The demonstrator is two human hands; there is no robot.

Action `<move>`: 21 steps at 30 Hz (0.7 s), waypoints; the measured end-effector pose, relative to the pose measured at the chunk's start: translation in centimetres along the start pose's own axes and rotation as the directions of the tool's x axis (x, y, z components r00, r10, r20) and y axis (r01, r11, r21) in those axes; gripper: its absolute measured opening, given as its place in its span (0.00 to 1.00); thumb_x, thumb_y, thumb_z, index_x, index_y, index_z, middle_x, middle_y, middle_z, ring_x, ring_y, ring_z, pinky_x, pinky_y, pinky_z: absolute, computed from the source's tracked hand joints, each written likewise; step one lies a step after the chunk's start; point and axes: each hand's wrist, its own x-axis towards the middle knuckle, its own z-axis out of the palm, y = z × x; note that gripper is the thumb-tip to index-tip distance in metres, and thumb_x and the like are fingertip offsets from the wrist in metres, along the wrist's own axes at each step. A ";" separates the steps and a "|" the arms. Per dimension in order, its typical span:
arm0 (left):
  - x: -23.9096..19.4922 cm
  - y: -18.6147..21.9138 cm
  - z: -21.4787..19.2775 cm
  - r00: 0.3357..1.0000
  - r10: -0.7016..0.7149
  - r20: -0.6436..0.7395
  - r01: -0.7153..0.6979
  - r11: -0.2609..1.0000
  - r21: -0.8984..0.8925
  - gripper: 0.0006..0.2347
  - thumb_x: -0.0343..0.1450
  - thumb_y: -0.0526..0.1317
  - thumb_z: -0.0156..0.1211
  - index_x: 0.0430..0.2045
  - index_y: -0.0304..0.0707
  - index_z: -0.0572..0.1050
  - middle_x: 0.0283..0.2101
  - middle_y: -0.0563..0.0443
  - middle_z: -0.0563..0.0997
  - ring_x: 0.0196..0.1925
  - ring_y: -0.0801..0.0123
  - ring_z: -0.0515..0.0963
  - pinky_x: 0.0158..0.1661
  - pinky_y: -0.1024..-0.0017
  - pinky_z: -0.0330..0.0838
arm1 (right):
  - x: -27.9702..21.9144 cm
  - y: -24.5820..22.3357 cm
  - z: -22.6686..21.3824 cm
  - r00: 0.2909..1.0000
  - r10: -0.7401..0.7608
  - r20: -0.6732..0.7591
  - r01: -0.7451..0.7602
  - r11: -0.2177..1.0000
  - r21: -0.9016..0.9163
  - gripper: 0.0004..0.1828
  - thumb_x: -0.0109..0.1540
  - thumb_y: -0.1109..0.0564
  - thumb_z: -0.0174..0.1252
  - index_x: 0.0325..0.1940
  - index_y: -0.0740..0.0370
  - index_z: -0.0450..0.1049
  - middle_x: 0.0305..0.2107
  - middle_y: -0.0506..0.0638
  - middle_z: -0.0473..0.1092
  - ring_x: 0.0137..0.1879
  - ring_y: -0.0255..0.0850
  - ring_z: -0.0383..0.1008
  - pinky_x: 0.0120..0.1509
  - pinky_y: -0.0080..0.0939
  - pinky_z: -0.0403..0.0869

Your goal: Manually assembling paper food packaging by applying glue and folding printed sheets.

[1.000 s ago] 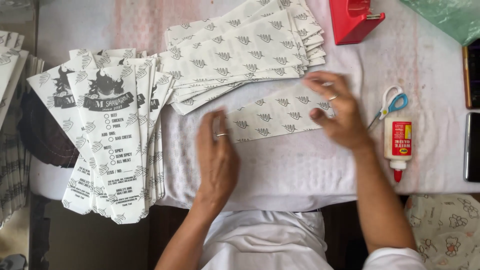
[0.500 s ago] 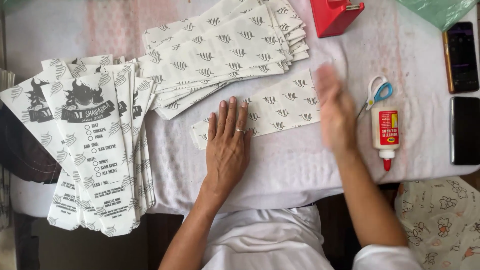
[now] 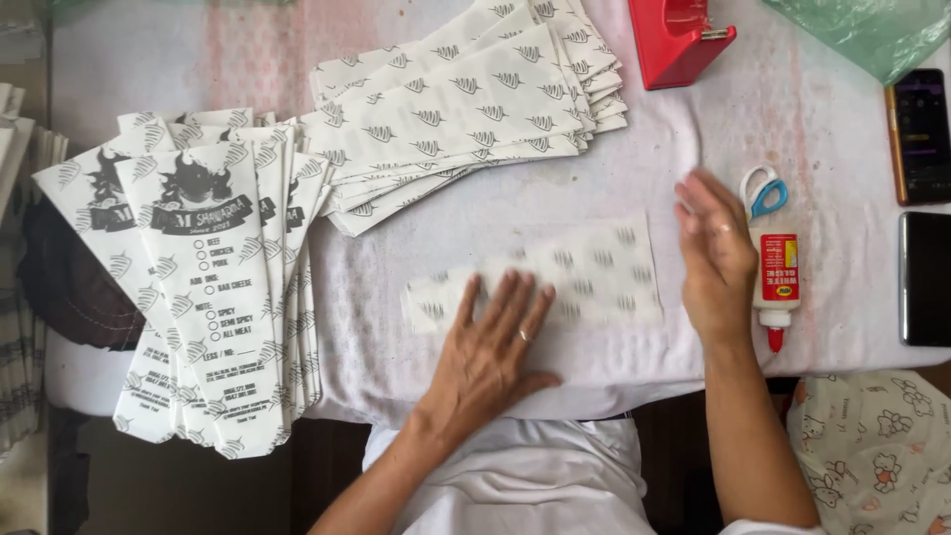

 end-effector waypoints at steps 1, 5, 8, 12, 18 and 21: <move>-1.0 0.7 -0.6 1.000 0.000 0.001 0.000 1.000 0.007 0.48 0.59 0.64 0.65 0.73 0.39 0.55 0.69 0.33 0.68 0.72 0.43 0.66 0.70 0.36 0.48 | 1.6 -0.5 1.0 1.000 -0.002 -0.001 0.002 1.000 0.007 0.21 0.74 0.65 0.44 0.72 0.75 0.60 0.69 0.64 0.55 0.74 0.57 0.61 0.78 0.56 0.63; -3.7 1.8 -4.3 0.989 0.110 -0.096 -0.110 0.994 0.003 0.24 0.74 0.28 0.59 0.67 0.28 0.61 0.32 0.51 0.74 0.32 0.65 0.71 0.29 0.65 0.68 | 7.3 -2.2 5.0 0.906 -0.286 0.313 0.382 0.871 -0.308 0.20 0.73 0.63 0.53 0.70 0.70 0.67 0.69 0.65 0.60 0.76 0.56 0.61 0.80 0.54 0.62; -4.7 -0.1 -9.4 0.936 -0.345 -0.066 0.310 0.899 -0.310 0.22 0.71 0.31 0.60 0.62 0.42 0.71 0.26 0.60 0.77 0.24 0.75 0.73 0.28 0.72 0.68 | 10.2 -1.3 8.5 0.814 -0.311 0.491 0.485 0.829 -0.280 0.24 0.72 0.63 0.55 0.72 0.70 0.64 0.72 0.63 0.56 0.79 0.57 0.55 0.82 0.57 0.55; -6.5 -5.4 -15.3 0.536 -0.727 -0.429 0.688 0.671 -0.277 0.15 0.79 0.36 0.60 0.61 0.35 0.72 0.18 0.62 0.66 0.20 0.86 0.62 0.23 0.82 0.58 | 11.2 0.7 11.4 0.699 -0.306 0.647 0.642 0.667 -0.378 0.37 0.65 0.56 0.67 0.76 0.65 0.60 0.72 0.63 0.57 0.79 0.62 0.51 0.81 0.65 0.53; -9.0 -13.5 -17.2 0.587 -0.694 -0.418 0.810 0.500 0.307 0.22 0.81 0.33 0.60 0.68 0.22 0.59 0.46 0.24 0.80 0.37 0.35 0.81 0.34 0.41 0.70 | 5.2 -0.8 7.2 0.673 -0.605 0.425 0.725 0.429 -0.538 0.18 0.63 0.79 0.53 0.47 0.67 0.83 0.47 0.59 0.79 0.56 0.60 0.79 0.55 0.54 0.78; -8.4 -13.4 -16.5 0.684 -0.545 -0.485 0.722 0.408 0.558 0.25 0.72 0.26 0.72 0.65 0.25 0.70 0.52 0.35 0.70 0.46 0.53 0.69 0.36 0.60 0.73 | 0.2 -0.8 4.7 0.752 -0.472 0.460 0.658 0.487 -0.574 0.25 0.57 0.80 0.49 0.49 0.64 0.83 0.51 0.58 0.79 0.59 0.57 0.78 0.55 0.53 0.78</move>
